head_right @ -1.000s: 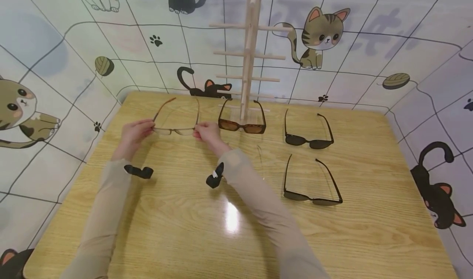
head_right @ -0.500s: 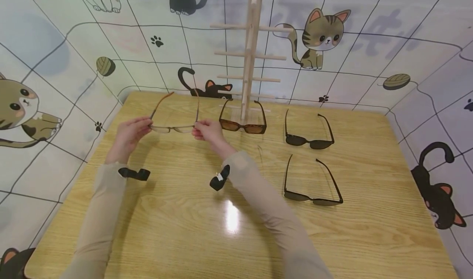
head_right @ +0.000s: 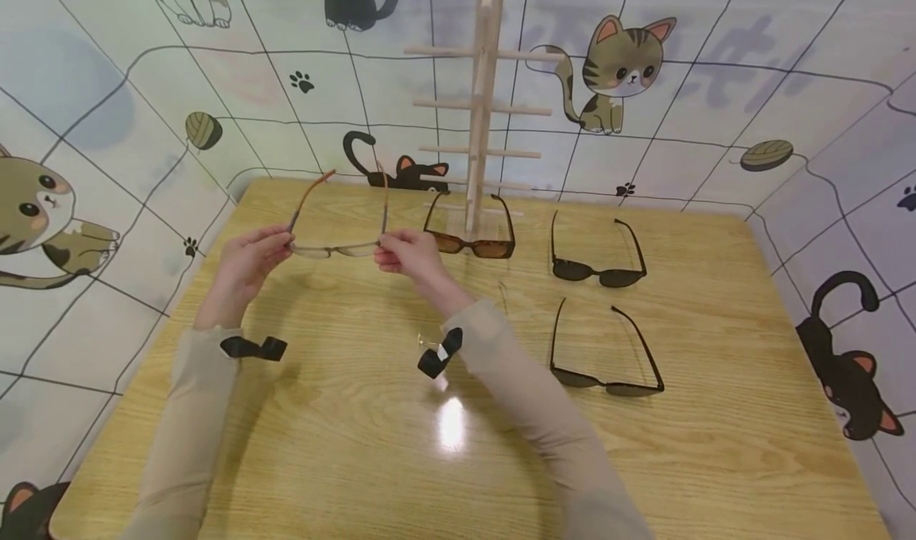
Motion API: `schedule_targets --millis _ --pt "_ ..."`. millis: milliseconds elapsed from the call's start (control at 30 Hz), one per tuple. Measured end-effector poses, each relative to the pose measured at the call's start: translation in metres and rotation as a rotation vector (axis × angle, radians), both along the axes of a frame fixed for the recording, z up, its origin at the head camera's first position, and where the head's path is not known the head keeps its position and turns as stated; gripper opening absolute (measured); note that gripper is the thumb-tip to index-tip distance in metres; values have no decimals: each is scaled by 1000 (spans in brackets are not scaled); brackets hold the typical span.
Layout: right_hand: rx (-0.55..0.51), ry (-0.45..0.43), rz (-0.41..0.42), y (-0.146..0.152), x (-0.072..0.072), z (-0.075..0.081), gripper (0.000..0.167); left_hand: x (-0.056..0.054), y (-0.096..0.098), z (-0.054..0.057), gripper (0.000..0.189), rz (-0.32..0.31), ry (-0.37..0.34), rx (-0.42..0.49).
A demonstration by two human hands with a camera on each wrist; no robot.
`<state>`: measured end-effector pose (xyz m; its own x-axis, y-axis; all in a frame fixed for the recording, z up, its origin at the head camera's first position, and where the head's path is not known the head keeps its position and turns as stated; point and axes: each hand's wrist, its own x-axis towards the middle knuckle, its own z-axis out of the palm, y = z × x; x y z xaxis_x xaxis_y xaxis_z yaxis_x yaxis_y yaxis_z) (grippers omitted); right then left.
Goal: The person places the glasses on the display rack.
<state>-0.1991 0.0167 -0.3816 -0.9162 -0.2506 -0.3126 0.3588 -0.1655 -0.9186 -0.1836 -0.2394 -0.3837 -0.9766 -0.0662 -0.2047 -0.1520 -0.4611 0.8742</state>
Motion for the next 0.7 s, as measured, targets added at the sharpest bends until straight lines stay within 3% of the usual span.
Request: schedule_targets --millis 367,700 --pt "-55 24 4 24 16 13 9 14 16 12 16 -59 57 25" --pt "-24 54 26 48 29 18 11 18 34 17 20 -109 99 -4"
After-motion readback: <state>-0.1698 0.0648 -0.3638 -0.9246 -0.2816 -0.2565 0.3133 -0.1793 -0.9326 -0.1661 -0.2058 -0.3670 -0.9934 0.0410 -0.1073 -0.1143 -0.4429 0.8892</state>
